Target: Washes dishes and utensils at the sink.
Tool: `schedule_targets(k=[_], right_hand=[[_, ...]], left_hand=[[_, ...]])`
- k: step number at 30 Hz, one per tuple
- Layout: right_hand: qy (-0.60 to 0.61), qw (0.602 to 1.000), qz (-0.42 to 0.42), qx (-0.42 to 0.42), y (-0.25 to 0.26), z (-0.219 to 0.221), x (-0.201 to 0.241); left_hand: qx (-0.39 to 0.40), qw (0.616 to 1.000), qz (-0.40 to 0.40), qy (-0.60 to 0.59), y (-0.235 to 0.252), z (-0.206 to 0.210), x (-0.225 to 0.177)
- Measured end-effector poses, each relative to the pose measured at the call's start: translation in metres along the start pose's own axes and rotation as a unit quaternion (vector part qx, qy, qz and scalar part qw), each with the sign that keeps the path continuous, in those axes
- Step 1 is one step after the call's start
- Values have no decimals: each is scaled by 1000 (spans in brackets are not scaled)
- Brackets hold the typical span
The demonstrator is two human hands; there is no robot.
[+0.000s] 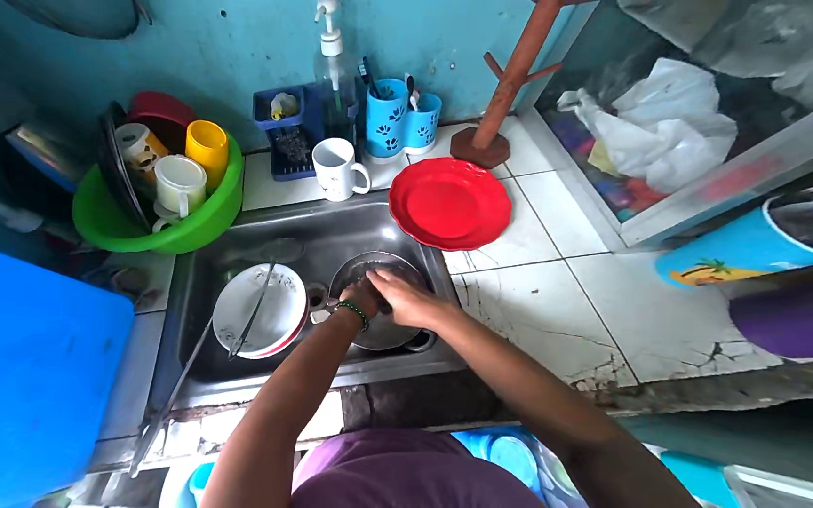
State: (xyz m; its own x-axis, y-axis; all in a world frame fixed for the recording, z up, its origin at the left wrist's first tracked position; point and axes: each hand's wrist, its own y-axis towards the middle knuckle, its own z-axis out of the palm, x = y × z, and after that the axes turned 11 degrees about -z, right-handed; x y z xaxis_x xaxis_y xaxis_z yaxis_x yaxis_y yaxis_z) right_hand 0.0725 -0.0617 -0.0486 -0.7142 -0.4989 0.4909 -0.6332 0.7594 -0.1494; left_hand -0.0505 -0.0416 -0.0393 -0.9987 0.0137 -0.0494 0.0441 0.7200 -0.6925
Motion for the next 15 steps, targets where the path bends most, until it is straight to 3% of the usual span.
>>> schedule_targets(k=[1, 3, 13, 15], right_hand=[[-24, 997, 25, 73, 10, 10, -2], [-65, 987, 57, 134, 21, 26, -13], [-15, 989, 67, 133, 21, 32, -19], [34, 993, 63, 92, 16, 15, -13]], left_hand=[[-4, 1000, -7, -8, -2, -1, 1], [-13, 1000, -19, -5, -1, 0, 2], [-33, 999, -39, 0, 11, 8, -5], [-37, 999, -21, -21, 8, 5, 1]])
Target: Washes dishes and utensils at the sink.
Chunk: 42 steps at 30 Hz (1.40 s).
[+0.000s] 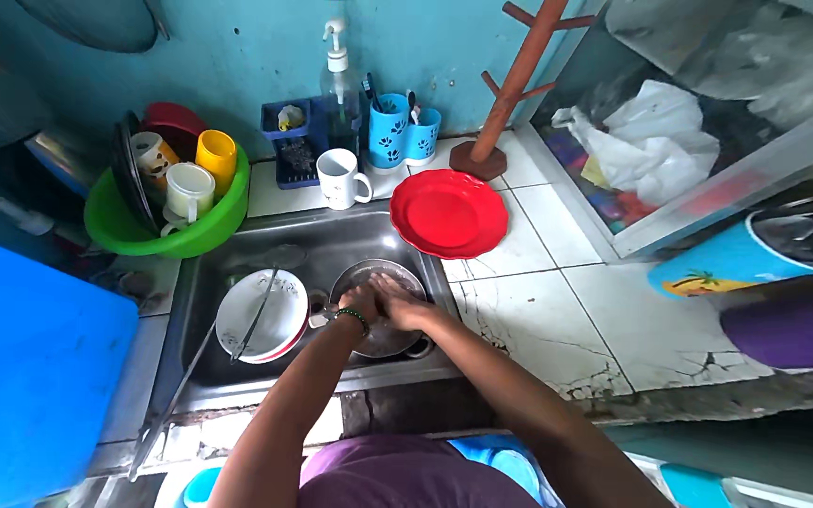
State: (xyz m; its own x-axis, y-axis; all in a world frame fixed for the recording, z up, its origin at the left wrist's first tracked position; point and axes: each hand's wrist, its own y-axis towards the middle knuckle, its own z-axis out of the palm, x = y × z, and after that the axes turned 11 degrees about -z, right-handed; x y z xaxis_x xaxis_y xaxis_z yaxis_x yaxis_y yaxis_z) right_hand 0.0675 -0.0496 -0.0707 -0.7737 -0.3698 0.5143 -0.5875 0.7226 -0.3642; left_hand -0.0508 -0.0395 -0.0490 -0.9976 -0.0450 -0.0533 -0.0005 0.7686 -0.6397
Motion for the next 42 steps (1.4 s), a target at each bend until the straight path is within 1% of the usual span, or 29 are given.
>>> schedule_targets(k=[1, 2, 3, 4, 5, 6, 7, 8, 10, 11, 12, 16, 17, 18, 20, 21, 22, 23, 25, 26, 28, 30, 33, 35, 37, 38, 39, 40, 42], right_hand=[[29, 999, -9, -43, -9, -11, 5], [57, 992, -20, -107, -19, -20, 9], [86, 976, -31, -197, -32, -27, 12], [117, 942, -43, -312, -41, -29, 13], [151, 892, -56, -422, -46, -29, 13], [187, 845, -63, -498, -48, -29, 11], [247, 814, -59, -522, -49, -29, 12], [321, 799, -52, -507, -49, -28, 15], [455, 782, -51, -423, -44, -27, 29], [495, 779, -62, -381, -40, -27, 37], [519, 773, -78, -357, -35, -27, 43], [558, 739, -130, -354, -23, -33, 46], [562, 737, -129, -352, -20, -34, 46], [555, 747, -124, -346, -17, -34, 46], [493, 789, -127, -343, -12, -31, 45], [445, 812, -135, -354, -10, -28, 46], [397, 825, -149, -374, -8, -24, 46], [365, 825, -166, -398, -4, -19, 46], [365, 800, -179, -441, 5, -11, 48], [384, 786, -174, -452, 9, -9, 51], [378, 785, -149, -467, 7, -10, 59], [365, 802, -134, -453, -1, -12, 62], [409, 799, -88, -433, -18, -28, 60], [434, 786, -72, -434, -22, -47, 40], [473, 768, -28, -430, -29, -80, 16], [488, 767, 7, -417, -33, -97, -3], [495, 775, 48, -390, -38, -113, -23], [492, 786, 91, -364, -44, -126, -43], [464, 804, 172, -328, -49, -140, -77]], left_hand=[[-8, 1000, 10, -17, -3, -4, 3], [-19, 999, 19, -35, -6, -9, 4], [-33, 998, 25, -49, -9, -15, 4], [-50, 996, 31, -68, -12, -21, 4], [-73, 992, 39, -98, -15, -27, 5], [-99, 984, 49, -138, -19, -34, 5], [-124, 970, 68, -196, -25, -40, 5], [-142, 952, 95, -253, -32, -47, 5], [-165, 909, 164, -345, -49, -56, 5], [-172, 887, 199, -378, -54, -59, 5], [-178, 866, 226, -408, -56, -61, 3], [-161, 789, 270, -528, -41, -62, 1], [-158, 780, 267, -544, -43, -63, 2], [-156, 777, 259, -552, -47, -64, 4], [-151, 785, 241, -549, -58, -64, 8], [-151, 789, 235, -548, -62, -63, 8], [-159, 790, 226, -548, -63, -62, 7], [-171, 787, 216, -552, -62, -60, 5], [-196, 781, 180, -566, -61, -57, 1], [-209, 780, 153, -569, -61, -57, -3], [-215, 793, 104, -560, -65, -59, -7], [-192, 819, 80, -535, -73, -64, -9], [-138, 838, 112, -516, -88, -71, 0], [-148, 853, 156, -476, -96, -72, 14], [-212, 886, 170, -376, -90, -69, 39], [-253, 903, 152, -313, -80, -64, 57], [-285, 915, 119, -258, -68, -58, 78], [-294, 927, 74, -219, -57, -52, 100], [-255, 948, -18, -191, -41, -43, 138]])
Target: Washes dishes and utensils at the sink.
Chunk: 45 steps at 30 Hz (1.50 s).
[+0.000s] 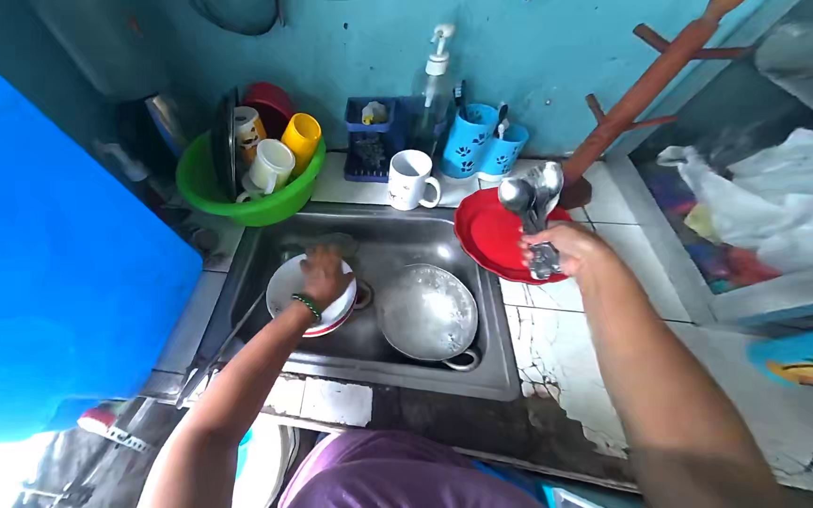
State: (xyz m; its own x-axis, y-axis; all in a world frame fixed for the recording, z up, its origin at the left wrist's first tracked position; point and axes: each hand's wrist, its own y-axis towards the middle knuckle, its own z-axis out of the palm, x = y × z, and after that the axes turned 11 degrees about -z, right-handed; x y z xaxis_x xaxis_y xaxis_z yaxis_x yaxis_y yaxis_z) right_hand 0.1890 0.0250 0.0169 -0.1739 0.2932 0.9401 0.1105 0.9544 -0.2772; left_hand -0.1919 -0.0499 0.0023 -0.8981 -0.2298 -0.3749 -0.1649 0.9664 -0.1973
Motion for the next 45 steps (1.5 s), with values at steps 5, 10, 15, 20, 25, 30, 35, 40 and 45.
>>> schedule_targets(k=[5, 10, 15, 20, 25, 30, 35, 40, 45], right_hand=[[-81, 994, 76, 17, 26, -19, -12], [-205, 979, 19, 6, 35, -21, -29], [-427, 896, -118, -24, 20, -20, -25], [-367, 845, -374, -106, -33, 39, -6], [-437, 775, -399, 220, -58, 114, -51], [-515, 775, -96, 354, -75, 145, -87], [-496, 788, -64, 358, -72, 145, -94], [-472, 751, -78, 454, -68, 144, -97], [-509, 756, -46, 409, -83, 146, -79]], left_hand=[[23, 993, -114, -31, 15, 10, 36], [38, 992, -113, -51, 17, 14, 44], [4, 994, -67, -87, 7, 6, 43], [65, 995, 25, -67, -14, -3, 4], [214, 971, 44, 99, -35, 25, -60], [247, 928, 71, 271, -47, 71, -99], [252, 943, 12, 217, -21, 104, -102], [277, 953, -35, 115, 5, 105, -97], [272, 959, -10, 76, 10, 107, -89]])
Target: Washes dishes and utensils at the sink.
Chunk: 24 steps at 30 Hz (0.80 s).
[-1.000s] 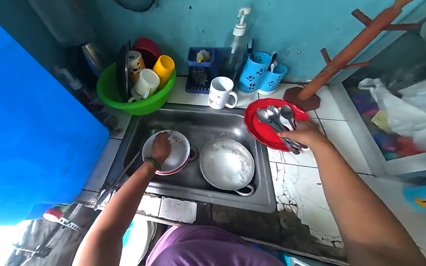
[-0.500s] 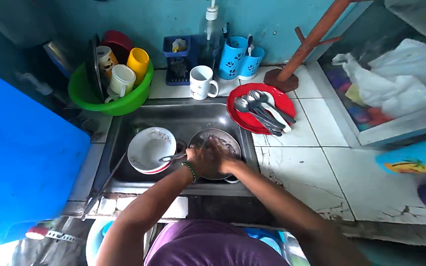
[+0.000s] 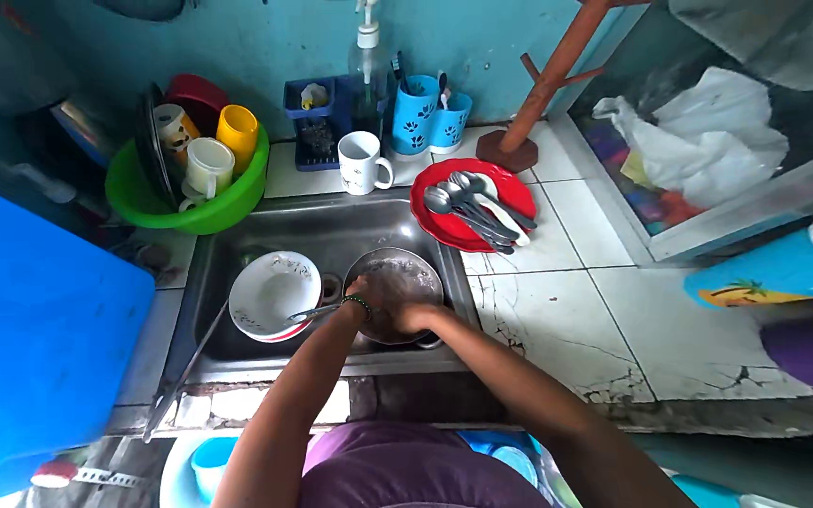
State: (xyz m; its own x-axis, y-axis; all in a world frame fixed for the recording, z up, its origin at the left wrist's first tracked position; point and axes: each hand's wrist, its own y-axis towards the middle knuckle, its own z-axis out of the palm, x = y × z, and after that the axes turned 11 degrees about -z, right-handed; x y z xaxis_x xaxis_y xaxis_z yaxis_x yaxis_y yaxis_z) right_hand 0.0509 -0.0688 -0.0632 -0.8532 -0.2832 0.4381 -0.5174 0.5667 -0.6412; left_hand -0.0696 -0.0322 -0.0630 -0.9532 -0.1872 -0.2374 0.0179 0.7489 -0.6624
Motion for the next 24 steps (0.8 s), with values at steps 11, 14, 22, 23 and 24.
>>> schedule_targets(k=[11, 14, 22, 23, 24], right_hand=[[338, 748, -114, -559, -14, -22, -21], [285, 765, -73, -573, -20, -32, -14], [357, 748, -198, -523, -23, -34, -27], [371, 740, -208, -522, -22, -33, -28], [366, 734, -201, -535, -21, -33, -28]], left_hand=[[-136, 968, 73, -196, -38, -25, 3], [-141, 960, 91, -223, -41, -27, -1], [-151, 953, 123, -233, -39, -24, 1], [-150, 954, 124, -228, -39, -23, 1], [-149, 956, 122, -220, -39, -22, 0]])
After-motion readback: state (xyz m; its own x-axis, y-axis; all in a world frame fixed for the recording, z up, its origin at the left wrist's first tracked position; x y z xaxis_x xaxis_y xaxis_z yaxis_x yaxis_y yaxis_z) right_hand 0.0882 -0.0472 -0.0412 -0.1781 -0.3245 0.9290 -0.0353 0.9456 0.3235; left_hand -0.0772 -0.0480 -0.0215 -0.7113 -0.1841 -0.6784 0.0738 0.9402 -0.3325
